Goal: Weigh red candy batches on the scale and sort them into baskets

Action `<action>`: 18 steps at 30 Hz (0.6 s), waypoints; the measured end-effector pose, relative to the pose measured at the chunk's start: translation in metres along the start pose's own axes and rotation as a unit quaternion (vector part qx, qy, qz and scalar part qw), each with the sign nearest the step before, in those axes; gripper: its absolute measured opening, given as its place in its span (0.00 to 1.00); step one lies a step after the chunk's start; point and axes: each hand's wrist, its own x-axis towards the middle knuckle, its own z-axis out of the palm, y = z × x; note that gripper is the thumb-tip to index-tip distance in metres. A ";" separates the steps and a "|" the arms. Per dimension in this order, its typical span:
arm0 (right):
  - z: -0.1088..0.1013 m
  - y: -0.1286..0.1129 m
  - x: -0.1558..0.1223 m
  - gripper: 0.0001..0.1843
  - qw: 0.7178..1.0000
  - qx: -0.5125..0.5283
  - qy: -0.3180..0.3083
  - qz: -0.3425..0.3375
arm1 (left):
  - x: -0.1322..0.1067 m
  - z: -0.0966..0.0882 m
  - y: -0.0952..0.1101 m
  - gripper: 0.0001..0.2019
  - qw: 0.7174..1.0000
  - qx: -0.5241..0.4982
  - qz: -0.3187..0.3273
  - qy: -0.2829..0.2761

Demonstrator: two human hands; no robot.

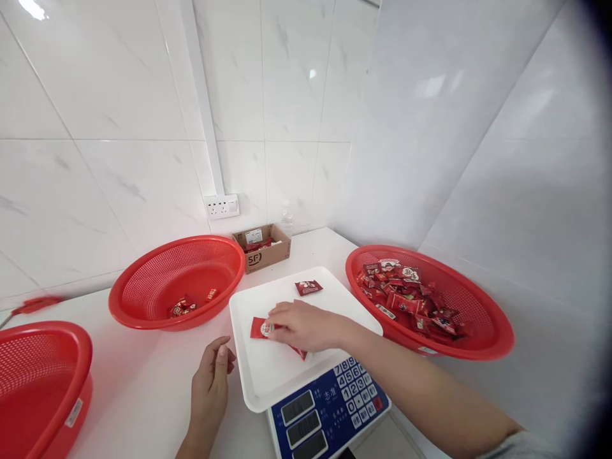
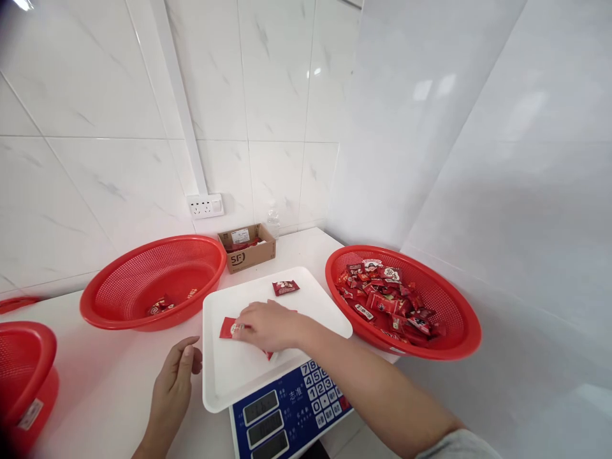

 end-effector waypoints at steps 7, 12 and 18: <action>-0.008 0.066 -0.011 0.29 0.980 0.028 0.109 0.166 | -0.009 0.007 0.012 0.18 0.999 -0.019 -0.007 0.027; 0.000 0.055 -0.019 0.27 0.990 0.060 0.077 0.106 | -0.008 0.007 0.009 0.19 0.999 -0.019 -0.008 0.027; 0.001 0.031 -0.022 0.28 0.991 0.100 0.076 0.046 | -0.003 0.003 -0.001 0.21 1.000 -0.004 -0.008 -0.009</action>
